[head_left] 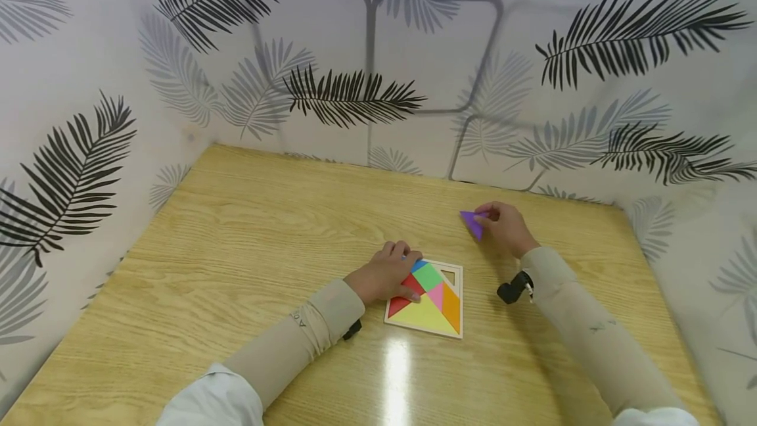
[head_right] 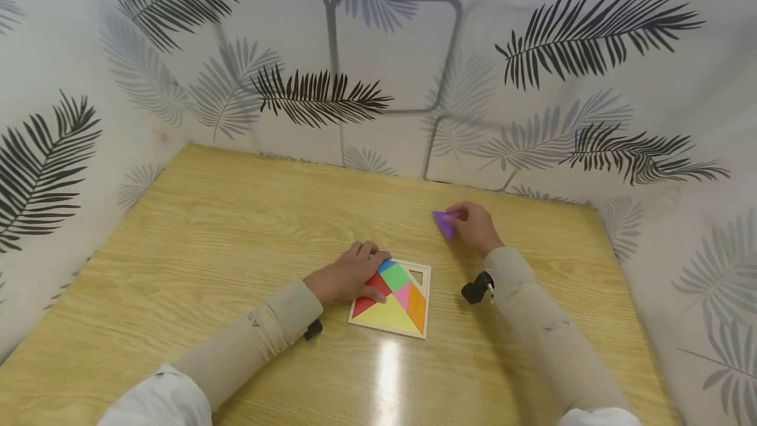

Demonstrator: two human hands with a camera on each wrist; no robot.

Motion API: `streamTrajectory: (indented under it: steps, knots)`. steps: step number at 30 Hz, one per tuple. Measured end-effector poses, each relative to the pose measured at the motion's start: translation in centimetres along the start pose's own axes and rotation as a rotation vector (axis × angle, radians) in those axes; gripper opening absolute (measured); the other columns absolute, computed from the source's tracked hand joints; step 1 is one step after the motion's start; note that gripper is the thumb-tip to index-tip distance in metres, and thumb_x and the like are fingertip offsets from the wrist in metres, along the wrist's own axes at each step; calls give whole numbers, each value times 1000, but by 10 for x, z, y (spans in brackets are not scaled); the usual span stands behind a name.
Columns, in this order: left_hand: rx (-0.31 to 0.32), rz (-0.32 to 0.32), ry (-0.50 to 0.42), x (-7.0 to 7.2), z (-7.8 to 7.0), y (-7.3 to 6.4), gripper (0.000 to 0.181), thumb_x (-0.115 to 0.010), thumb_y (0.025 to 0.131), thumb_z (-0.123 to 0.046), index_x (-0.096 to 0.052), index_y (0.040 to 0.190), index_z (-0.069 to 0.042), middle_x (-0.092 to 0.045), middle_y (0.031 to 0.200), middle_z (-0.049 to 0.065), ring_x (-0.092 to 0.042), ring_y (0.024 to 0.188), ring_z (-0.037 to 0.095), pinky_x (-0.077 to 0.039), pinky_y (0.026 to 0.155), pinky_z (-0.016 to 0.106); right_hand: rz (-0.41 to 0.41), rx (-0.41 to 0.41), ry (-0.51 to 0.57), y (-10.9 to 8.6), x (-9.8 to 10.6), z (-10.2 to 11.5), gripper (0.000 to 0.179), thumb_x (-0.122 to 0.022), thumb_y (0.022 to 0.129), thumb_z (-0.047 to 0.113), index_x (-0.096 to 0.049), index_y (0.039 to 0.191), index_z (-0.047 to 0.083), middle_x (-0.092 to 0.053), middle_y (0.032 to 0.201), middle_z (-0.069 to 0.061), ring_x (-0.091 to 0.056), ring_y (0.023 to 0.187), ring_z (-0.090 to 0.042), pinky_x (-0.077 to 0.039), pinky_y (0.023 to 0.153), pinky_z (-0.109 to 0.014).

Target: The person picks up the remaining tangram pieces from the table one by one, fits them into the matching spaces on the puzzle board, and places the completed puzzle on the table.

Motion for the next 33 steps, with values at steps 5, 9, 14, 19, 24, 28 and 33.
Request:
streamTrajectory:
  steps: [5, 9, 14, 19, 24, 28, 33]
  knots:
    - [-13, 5, -15, -1, 2, 1, 78, -61, 80, -54, -33, 142, -16, -33, 128, 6, -30, 115, 23, -31, 96, 32, 44, -1, 51, -8, -5, 2, 23, -62, 90, 17, -61, 108, 1, -59, 101, -15, -52, 90, -26, -41, 79, -35]
    - [-17, 4, -3, -1, 3, 2, 79, -61, 80, -55, -32, 142, -16, -33, 128, 6, -30, 116, 24, -31, 97, 33, 65, 13, 66, -17, -10, 8, 24, -63, 90, 16, -60, 109, 2, -58, 99, -14, -52, 90, -25, -42, 79, -34]
    - [-13, 2, -5, -2, 4, 3, 79, -61, 80, -55, -32, 142, -16, -33, 129, 6, -30, 116, 23, -31, 97, 33, 85, 27, 109, -28, -14, 20, 26, -64, 89, 15, -60, 109, -1, -59, 100, -16, -54, 91, -26, -43, 77, -31]
    - [-11, 5, -15, -2, 4, 3, 79, -61, 80, -55, -32, 142, -17, -33, 129, 6, -29, 118, 24, -30, 98, 33, 112, 4, 129, -36, -18, 28, 26, -63, 89, 15, -60, 110, -1, -58, 100, -16, -54, 90, -26, -44, 76, -30]
    - [-12, 4, -13, -2, 4, 3, 78, -62, 80, -55, -33, 142, -17, -33, 129, 6, -30, 117, 23, -30, 98, 32, 136, -6, 122, -43, -23, 32, 25, -64, 89, 17, -60, 109, 1, -58, 98, -13, -52, 88, -25, -43, 76, -32]
    - [-18, 4, -14, -2, 3, 2, 78, -61, 80, -55, -32, 142, -16, -33, 129, 7, -30, 117, 24, -30, 98, 33, 154, -7, 119, -50, -26, 35, 25, -64, 89, 17, -60, 108, 1, -59, 98, -12, -53, 88, -24, -44, 77, -32]
    - [-20, 4, -10, -2, 2, 2, 78, -61, 80, -55, -33, 142, -16, -33, 128, 7, -29, 118, 25, -30, 98, 33, 170, -10, 130, -56, -28, 38, 23, -65, 89, 16, -60, 106, 2, -59, 96, -11, -54, 87, -24, -44, 75, -32]
Point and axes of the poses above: each hand's wrist, its own y-axis towards the middle knuckle, its own x-axis out of the back of the hand, z = x × y, the point moved 2 cm from there along y, towards the middle knuckle
